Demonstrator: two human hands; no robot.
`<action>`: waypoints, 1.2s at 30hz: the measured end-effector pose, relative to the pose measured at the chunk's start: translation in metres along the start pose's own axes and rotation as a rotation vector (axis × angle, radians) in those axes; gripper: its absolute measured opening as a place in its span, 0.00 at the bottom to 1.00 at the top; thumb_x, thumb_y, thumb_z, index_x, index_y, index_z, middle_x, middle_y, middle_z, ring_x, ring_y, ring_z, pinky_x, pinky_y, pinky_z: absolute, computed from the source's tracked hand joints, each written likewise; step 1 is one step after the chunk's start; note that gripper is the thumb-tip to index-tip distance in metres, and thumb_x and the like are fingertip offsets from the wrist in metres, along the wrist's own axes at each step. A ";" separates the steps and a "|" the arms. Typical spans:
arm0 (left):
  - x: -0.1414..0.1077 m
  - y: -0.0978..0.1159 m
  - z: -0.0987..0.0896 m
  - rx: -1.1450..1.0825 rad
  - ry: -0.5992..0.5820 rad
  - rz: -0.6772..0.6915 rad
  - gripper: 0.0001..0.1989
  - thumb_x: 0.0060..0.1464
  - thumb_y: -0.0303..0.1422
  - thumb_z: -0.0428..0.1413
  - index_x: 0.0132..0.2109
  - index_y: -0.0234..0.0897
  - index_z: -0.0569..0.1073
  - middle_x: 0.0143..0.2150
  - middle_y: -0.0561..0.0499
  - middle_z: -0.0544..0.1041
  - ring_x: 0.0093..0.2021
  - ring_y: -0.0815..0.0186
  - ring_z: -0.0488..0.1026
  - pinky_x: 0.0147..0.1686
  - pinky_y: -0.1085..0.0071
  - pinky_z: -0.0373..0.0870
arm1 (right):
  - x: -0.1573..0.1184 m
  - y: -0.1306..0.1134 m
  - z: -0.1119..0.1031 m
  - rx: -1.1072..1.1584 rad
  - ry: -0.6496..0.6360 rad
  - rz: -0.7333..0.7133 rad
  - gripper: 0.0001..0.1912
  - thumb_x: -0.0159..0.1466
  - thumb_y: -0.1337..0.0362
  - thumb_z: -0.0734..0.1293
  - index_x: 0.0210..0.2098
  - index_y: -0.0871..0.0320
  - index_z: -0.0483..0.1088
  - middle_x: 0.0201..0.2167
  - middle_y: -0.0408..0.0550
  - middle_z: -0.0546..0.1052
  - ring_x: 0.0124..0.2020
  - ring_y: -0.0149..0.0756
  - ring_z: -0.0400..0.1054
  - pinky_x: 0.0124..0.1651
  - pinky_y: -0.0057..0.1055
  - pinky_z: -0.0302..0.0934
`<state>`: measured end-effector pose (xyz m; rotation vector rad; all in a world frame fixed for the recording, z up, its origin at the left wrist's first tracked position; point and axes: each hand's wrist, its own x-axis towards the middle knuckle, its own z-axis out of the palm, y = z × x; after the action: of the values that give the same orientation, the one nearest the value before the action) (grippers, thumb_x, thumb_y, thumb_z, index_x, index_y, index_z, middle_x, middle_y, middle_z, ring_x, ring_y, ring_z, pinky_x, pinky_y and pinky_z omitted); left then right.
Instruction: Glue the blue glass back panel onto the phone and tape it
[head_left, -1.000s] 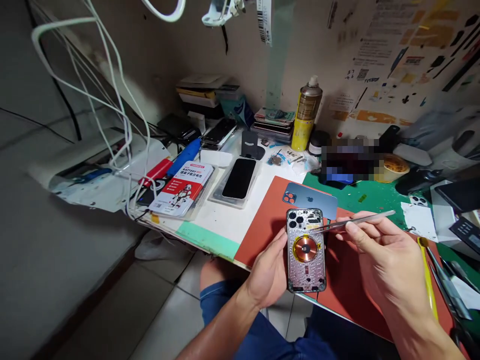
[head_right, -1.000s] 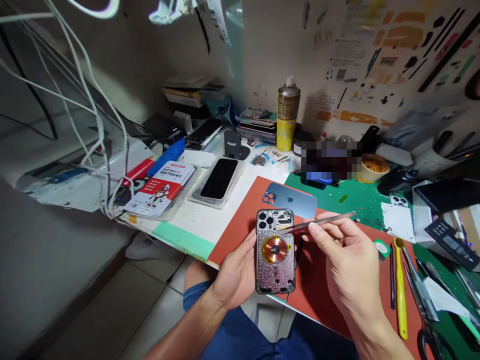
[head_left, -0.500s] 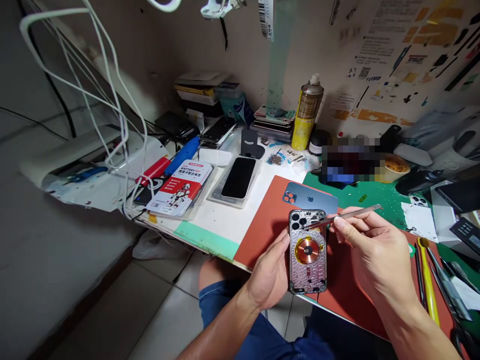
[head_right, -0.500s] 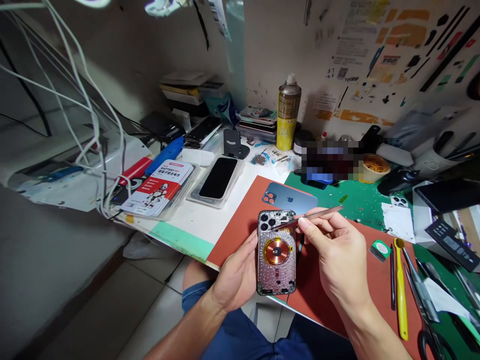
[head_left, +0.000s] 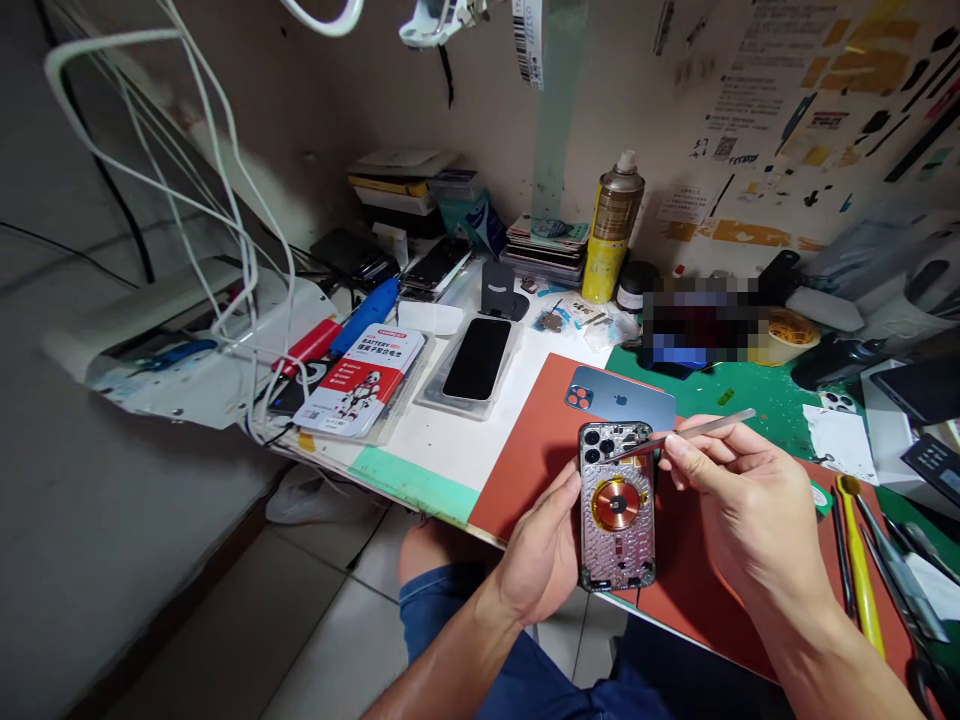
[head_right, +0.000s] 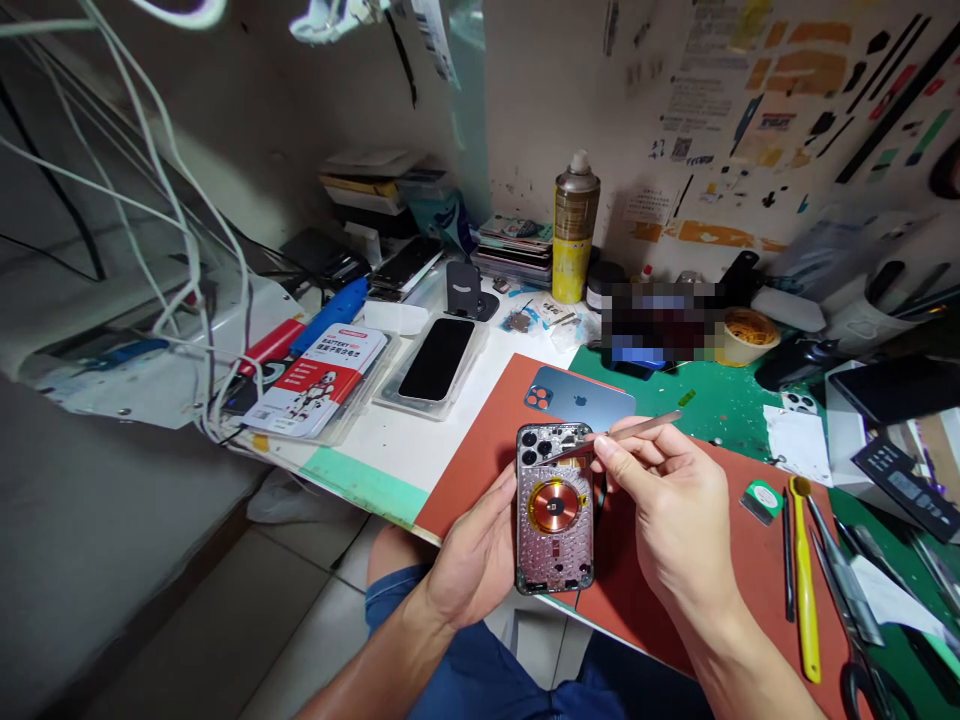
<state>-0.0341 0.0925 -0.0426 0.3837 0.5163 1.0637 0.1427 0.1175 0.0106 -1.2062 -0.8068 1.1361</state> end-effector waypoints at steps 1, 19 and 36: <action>0.000 0.000 0.000 0.007 0.007 0.001 0.20 0.72 0.40 0.58 0.66 0.41 0.79 0.68 0.44 0.79 0.75 0.50 0.66 0.78 0.51 0.53 | 0.000 0.000 0.000 0.010 0.000 0.012 0.16 0.53 0.58 0.87 0.31 0.58 0.82 0.32 0.46 0.80 0.29 0.29 0.71 0.31 0.25 0.68; 0.000 0.000 -0.001 -0.008 0.030 -0.009 0.19 0.71 0.41 0.60 0.63 0.40 0.81 0.67 0.43 0.80 0.74 0.49 0.68 0.78 0.51 0.54 | -0.004 0.003 -0.009 0.094 0.056 0.004 0.18 0.55 0.58 0.87 0.39 0.56 0.82 0.33 0.46 0.83 0.32 0.34 0.76 0.36 0.29 0.72; -0.002 -0.002 -0.001 0.018 -0.050 0.002 0.21 0.75 0.38 0.54 0.69 0.42 0.77 0.69 0.44 0.78 0.75 0.51 0.67 0.78 0.51 0.54 | -0.010 0.009 -0.005 0.023 0.062 -0.029 0.16 0.59 0.58 0.85 0.43 0.54 0.83 0.41 0.49 0.86 0.39 0.37 0.81 0.41 0.30 0.75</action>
<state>-0.0335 0.0900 -0.0441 0.4257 0.4813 1.0493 0.1430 0.1060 0.0020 -1.2010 -0.7596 1.0761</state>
